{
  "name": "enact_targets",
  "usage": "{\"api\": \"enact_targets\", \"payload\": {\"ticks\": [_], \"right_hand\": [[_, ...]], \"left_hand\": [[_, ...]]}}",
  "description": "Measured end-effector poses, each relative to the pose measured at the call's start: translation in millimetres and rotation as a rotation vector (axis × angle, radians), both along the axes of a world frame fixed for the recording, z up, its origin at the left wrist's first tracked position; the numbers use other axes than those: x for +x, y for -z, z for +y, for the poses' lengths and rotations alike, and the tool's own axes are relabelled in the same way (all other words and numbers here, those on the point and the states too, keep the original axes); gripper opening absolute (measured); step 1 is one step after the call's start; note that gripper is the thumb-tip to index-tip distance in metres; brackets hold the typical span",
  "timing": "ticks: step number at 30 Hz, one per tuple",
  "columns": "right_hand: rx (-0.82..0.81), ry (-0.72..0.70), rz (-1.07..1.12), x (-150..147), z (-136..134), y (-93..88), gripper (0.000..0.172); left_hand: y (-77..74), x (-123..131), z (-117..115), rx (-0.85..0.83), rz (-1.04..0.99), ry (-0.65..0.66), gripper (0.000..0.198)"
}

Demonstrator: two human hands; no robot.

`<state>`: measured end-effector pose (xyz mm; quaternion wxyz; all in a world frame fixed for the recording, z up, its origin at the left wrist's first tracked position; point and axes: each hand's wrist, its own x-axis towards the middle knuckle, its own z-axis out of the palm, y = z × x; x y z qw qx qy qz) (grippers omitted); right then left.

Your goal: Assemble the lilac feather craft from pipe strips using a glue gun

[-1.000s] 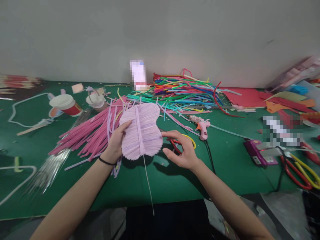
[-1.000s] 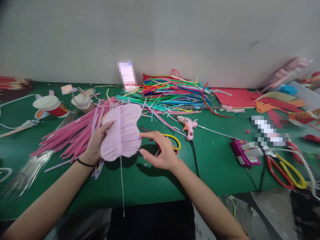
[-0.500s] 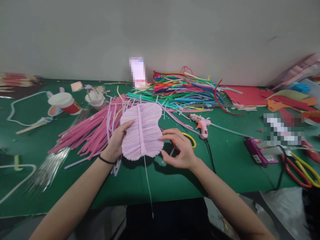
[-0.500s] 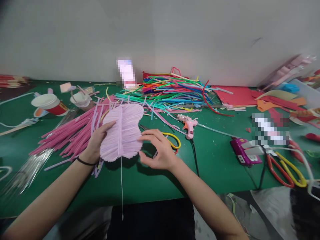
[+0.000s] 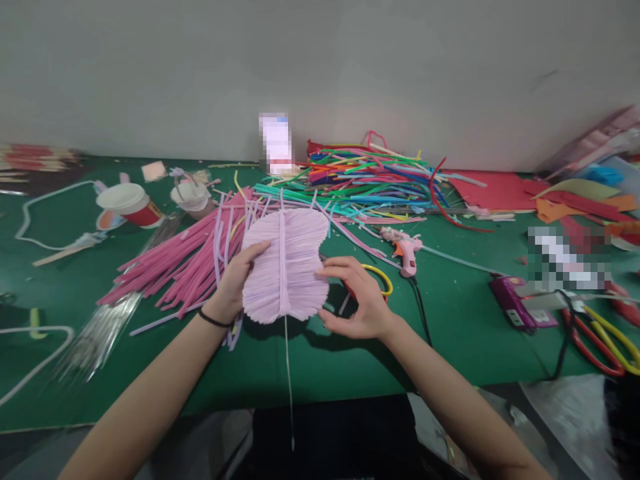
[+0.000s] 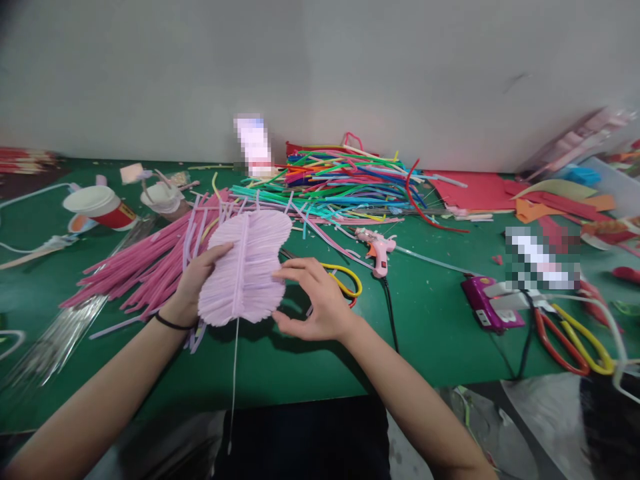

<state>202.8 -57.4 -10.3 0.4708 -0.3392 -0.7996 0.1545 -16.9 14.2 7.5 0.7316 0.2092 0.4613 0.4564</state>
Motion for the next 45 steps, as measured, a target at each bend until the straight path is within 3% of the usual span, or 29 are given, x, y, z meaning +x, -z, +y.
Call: {"api": "enact_targets", "payload": {"ticks": [22, 28, 32, 33, 36, 39, 45], "right_hand": [[0.103, 0.009, -0.078, -0.9, 2.9, 0.4, 0.056], [0.040, -0.034, -0.048, 1.2, 2.7, 1.2, 0.061], [-0.158, -0.026, 0.044, 1.5, 3.0, 5.2, 0.079], [-0.251, -0.002, 0.094, 1.4, 3.6, 6.4, 0.074], [-0.590, 0.052, 0.247, 0.9, 6.7, 9.3, 0.035], [-0.860, 0.005, 0.335, 0.4, 10.4, 11.2, 0.029], [-0.957, -0.010, 0.415, -1.4, 13.4, 12.3, 0.032]], "left_hand": [[7.3, -1.8, 1.4, 0.009, -0.020, 0.031, 0.035], [4.2, -1.1, 1.7, 0.008, -0.031, 0.022, 0.032], [3.6, -2.1, 3.5, 0.022, -0.028, -0.065, 0.024], [4.3, -2.6, 4.0, 0.040, -0.034, -0.088, 0.022], [7.7, -3.7, 5.5, 0.128, -0.053, -0.142, 0.021], [10.7, -4.1, 6.1, 0.210, -0.053, -0.178, 0.025], [11.2, -2.0, 4.2, 0.277, -0.009, -0.176, 0.036]]}}
